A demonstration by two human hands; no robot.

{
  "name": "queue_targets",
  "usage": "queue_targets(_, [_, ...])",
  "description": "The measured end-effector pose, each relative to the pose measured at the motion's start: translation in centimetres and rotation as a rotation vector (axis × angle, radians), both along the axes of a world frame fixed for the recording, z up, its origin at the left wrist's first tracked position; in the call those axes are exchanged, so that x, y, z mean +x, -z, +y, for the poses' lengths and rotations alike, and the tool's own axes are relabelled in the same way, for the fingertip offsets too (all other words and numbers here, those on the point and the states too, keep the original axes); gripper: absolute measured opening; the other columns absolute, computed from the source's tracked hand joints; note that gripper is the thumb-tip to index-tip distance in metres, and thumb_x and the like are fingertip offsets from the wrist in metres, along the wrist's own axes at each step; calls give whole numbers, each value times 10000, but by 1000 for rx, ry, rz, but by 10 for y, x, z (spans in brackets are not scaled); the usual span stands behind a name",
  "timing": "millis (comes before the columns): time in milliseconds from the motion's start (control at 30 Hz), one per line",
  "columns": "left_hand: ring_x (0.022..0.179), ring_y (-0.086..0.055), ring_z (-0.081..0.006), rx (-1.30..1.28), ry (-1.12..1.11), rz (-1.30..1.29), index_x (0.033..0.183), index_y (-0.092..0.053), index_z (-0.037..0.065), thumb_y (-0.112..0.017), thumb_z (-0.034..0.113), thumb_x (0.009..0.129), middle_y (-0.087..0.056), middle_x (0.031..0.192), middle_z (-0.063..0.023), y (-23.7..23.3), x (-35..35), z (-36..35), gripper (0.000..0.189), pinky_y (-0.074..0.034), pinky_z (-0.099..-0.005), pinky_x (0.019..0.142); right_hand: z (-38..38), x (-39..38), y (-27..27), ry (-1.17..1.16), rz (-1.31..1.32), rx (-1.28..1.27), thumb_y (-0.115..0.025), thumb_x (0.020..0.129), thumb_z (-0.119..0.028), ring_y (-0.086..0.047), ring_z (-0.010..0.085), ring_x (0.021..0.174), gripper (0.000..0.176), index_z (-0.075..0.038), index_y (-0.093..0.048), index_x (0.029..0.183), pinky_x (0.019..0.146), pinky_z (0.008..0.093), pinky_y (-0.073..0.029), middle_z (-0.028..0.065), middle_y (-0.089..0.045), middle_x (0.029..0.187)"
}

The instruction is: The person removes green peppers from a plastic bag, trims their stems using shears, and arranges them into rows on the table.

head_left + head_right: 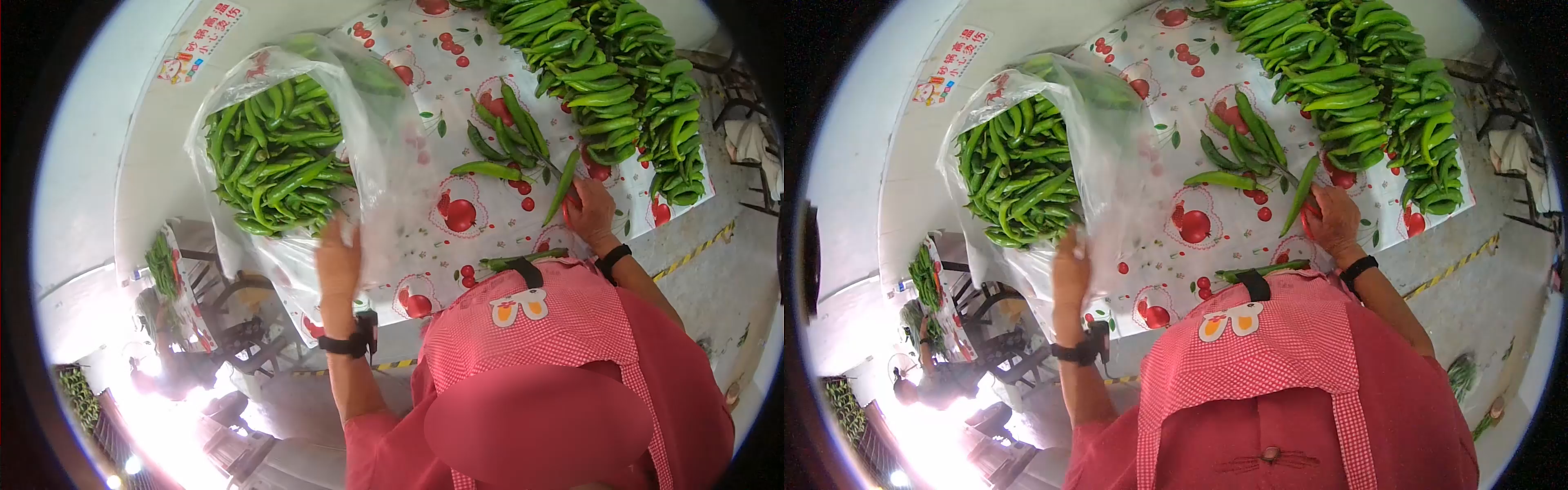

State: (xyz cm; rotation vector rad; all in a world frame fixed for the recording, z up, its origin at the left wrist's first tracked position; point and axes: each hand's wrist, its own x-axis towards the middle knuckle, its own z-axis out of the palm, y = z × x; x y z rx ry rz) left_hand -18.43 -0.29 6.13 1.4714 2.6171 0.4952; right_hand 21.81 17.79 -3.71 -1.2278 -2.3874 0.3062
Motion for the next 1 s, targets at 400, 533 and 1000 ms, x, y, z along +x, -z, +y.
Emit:
queue_targets(400, [884,-645,-318,-49,-245,-361,1099,-609,-48,-667,188,829,-650,1019,-223,12,11,-8,364,-499,-407,780,2,-4,-4,-7,-13,16,-711,687,-127,-578,307,809,417,-64,-589,1081,686,402,-474,105,-576,855])
queue_targets(533, [1017,-585,-345,-67,-324,-37,1142,-531,-67,-714,357,786,-597,1076,-241,42,-36,0,584,-457,-437,873,1,-3,-3,0,-8,0,-706,690,-122,-577,310,806,417,-64,-585,1085,683,405,-472,104,-572,847])
queue_targets(1000, [1124,-449,-359,-139,-838,174,1093,-464,-7,-784,416,627,-485,1131,-182,81,-30,35,706,-359,-476,944,2,-4,-5,7,4,4,-705,689,-129,-592,319,831,409,-66,-585,1075,710,410,-482,114,-597,866])
